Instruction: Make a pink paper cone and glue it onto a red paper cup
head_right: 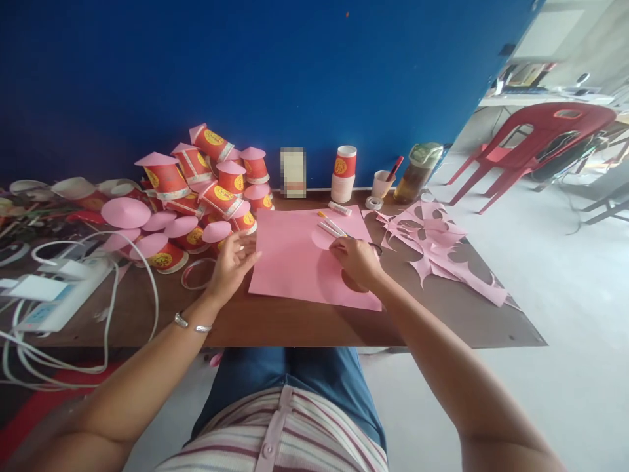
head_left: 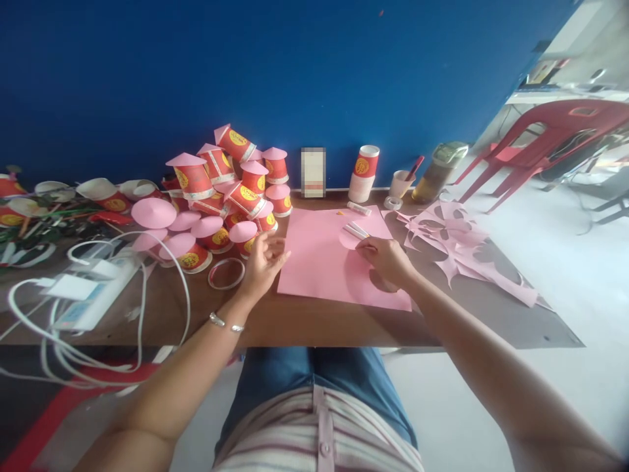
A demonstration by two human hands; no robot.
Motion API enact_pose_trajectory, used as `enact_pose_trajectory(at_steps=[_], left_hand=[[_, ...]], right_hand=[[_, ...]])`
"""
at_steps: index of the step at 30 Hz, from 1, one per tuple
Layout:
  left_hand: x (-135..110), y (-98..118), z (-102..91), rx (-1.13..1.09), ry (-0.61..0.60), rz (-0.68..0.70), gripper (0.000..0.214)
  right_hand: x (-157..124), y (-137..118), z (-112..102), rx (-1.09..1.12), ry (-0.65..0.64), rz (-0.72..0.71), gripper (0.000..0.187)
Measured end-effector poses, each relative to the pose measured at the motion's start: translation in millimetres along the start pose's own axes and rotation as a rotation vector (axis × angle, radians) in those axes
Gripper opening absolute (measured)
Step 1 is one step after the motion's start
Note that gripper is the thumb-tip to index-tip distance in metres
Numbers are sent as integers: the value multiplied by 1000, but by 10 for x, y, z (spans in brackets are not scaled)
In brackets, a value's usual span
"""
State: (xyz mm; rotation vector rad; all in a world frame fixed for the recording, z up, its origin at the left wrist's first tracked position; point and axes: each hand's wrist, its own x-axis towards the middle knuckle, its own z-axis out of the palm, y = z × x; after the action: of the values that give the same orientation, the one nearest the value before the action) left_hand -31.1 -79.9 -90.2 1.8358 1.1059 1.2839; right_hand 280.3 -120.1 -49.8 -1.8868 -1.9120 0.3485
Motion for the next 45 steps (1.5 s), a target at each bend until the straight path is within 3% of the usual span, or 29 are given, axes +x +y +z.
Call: enact_pose_trajectory(at_steps=[4, 9, 21, 25, 28, 30, 34, 38, 40, 45], left_hand=[[-28, -24, 44, 4, -110, -126, 58], [-64, 43, 64, 81, -123, -163, 61], [-78, 140, 36, 209, -140, -133, 44], [-90, 200, 38, 220, -243, -159, 23], [-102, 304, 72, 184, -397, -124, 20], [-112, 381, 88, 146, -438, -83, 21], [-139, 455, 60, 103, -338, 34, 17], [-153, 369, 13, 58, -31, 119, 24], [-142, 307, 9, 56, 63, 124, 23], [-95, 302, 23, 223, 103, 142, 65]], right_hand=[[151, 44, 32, -12, -25, 66, 22], [282, 24, -9, -103, -71, 15, 25], [446, 121, 106, -178, -144, -29, 30], [434, 92, -17, -312, 23, -160, 34], [446, 33, -240, -439, 258, -391, 42], [472, -41, -414, -477, 384, -559, 39], [543, -274, -642, -470, 500, -740, 34], [587, -522, -627, -492, 422, -932, 32], [584, -620, -582, -519, 405, -986, 34], [508, -744, -559, -534, 412, -968, 36]])
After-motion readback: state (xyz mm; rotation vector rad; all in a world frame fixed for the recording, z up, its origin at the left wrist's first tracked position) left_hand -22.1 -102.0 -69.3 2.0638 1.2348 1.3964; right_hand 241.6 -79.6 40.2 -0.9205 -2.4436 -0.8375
